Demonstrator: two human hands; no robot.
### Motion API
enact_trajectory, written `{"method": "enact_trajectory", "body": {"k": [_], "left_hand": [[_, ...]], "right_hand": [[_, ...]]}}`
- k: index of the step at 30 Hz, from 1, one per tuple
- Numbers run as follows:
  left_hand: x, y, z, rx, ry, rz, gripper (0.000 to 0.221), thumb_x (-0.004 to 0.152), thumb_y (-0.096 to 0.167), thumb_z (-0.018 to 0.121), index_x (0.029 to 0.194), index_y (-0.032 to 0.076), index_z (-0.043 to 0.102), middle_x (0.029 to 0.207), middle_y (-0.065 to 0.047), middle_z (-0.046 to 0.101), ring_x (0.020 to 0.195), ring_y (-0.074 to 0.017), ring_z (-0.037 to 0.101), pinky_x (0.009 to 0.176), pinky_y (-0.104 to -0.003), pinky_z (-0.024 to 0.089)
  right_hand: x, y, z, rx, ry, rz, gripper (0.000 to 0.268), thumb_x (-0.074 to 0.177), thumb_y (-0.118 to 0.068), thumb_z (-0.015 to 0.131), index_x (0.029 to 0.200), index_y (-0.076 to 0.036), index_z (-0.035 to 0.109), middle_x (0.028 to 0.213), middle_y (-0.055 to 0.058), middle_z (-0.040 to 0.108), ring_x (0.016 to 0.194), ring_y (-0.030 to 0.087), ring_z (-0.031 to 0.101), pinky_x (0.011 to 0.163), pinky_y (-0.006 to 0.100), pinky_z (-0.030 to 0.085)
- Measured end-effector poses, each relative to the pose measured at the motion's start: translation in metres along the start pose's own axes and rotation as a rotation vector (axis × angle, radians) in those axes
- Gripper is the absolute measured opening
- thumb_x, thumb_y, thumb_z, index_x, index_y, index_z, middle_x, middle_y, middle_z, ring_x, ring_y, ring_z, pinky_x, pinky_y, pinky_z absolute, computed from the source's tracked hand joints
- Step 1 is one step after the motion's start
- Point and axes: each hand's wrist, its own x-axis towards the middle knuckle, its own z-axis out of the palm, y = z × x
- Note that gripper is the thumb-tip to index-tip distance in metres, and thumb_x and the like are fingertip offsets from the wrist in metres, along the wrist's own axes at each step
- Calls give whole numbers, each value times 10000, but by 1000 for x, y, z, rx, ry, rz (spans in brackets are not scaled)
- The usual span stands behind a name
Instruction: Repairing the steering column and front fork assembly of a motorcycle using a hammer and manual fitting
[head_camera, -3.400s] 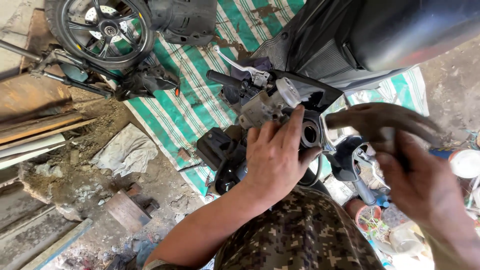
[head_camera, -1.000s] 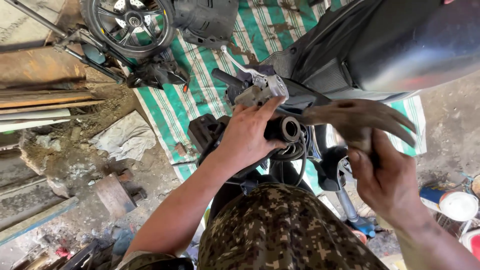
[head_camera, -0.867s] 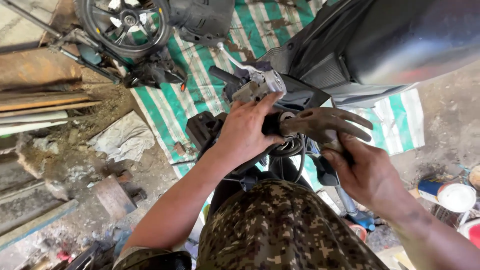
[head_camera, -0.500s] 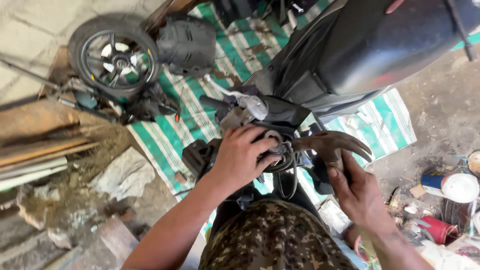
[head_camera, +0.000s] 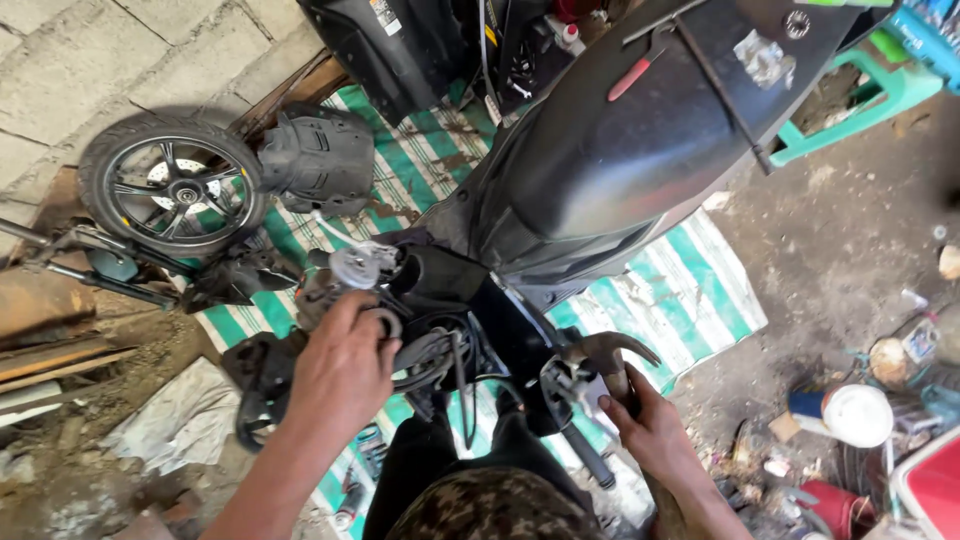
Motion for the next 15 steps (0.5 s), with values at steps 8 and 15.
{"method": "enact_trajectory", "body": {"k": [8,15], "left_hand": [[-66,83,1,-133,77,-161,539,1012,583,626,1296,133,714,1690,-190,437,1557,-427,470,1135,-696,537],[-130,116,43,-293,50,-9,331,978,305,837,1192,103,684,1524,-147,555,1385,-361,610,1059,-520,568]], "right_hand": [[199,-34,-89,31,251,-395,439,980,-282,788,1362,-71,741,1180,157,837,986,300,771,871,451,569],[367,-121,-175,-219,217,-971,358,966,-158,835,1290,-12,797,1170,163,765,1017,297,703,911,427,518]]}}
